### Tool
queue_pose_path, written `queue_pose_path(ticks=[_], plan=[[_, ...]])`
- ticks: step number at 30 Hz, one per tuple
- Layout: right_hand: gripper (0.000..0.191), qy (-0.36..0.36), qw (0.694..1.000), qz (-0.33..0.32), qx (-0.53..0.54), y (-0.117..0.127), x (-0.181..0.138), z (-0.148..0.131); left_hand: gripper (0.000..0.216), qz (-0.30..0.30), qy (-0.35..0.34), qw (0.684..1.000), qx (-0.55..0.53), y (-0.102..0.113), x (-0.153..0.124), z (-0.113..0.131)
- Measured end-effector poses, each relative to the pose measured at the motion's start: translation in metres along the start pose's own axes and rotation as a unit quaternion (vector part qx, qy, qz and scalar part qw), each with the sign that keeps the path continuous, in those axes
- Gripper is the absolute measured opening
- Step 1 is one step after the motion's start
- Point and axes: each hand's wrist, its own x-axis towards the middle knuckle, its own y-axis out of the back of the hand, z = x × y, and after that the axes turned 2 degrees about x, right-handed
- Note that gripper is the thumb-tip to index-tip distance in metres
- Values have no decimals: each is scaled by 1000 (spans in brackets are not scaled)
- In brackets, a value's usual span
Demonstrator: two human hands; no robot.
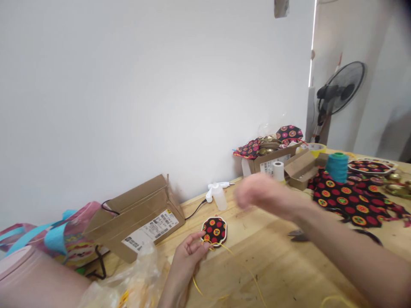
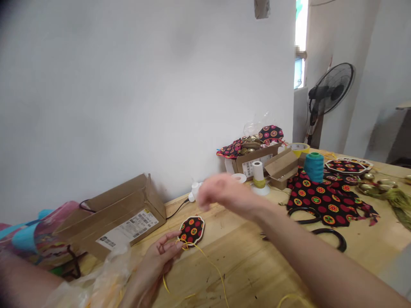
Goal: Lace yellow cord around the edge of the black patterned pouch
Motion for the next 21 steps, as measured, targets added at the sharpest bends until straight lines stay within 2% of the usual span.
queue_pose_path(ticks=[1, 2, 4, 6, 8, 12, 16, 19, 21], plan=[[17, 10, 998, -61, -11, -14, -1, 5, 44, -6, -3, 1000, 2, 0, 1, -1], [17, 41, 987, -137, -70, -27, -2, 11, 43, -9, -8, 1000, 4, 0, 1, -3], [25, 112, 956, -193, -189, -53, -8, 25, 41, -19, -19, 1000, 15, 2, 3, -6], [19, 148, 934, -191, -263, -69, -13, 40, 38, -26, -28, 998, 40, 4, 4, -7], [12, 169, 926, -176, -288, -73, -16, 50, 34, -18, -41, 996, 80, 5, 3, -6], [10, 173, 928, -162, -287, -59, -14, 60, 26, 22, -41, 982, 184, 5, -2, 1], [10, 151, 931, -143, -299, -47, -9, 61, 26, -2, -4, 966, 258, 6, -6, 3], [10, 133, 933, -147, -300, -46, -9, 62, 31, -14, 20, 967, 254, 9, -7, -1], [11, 125, 934, -149, -301, -46, -9, 62, 31, -1, 38, 976, 216, 10, -7, -3]])
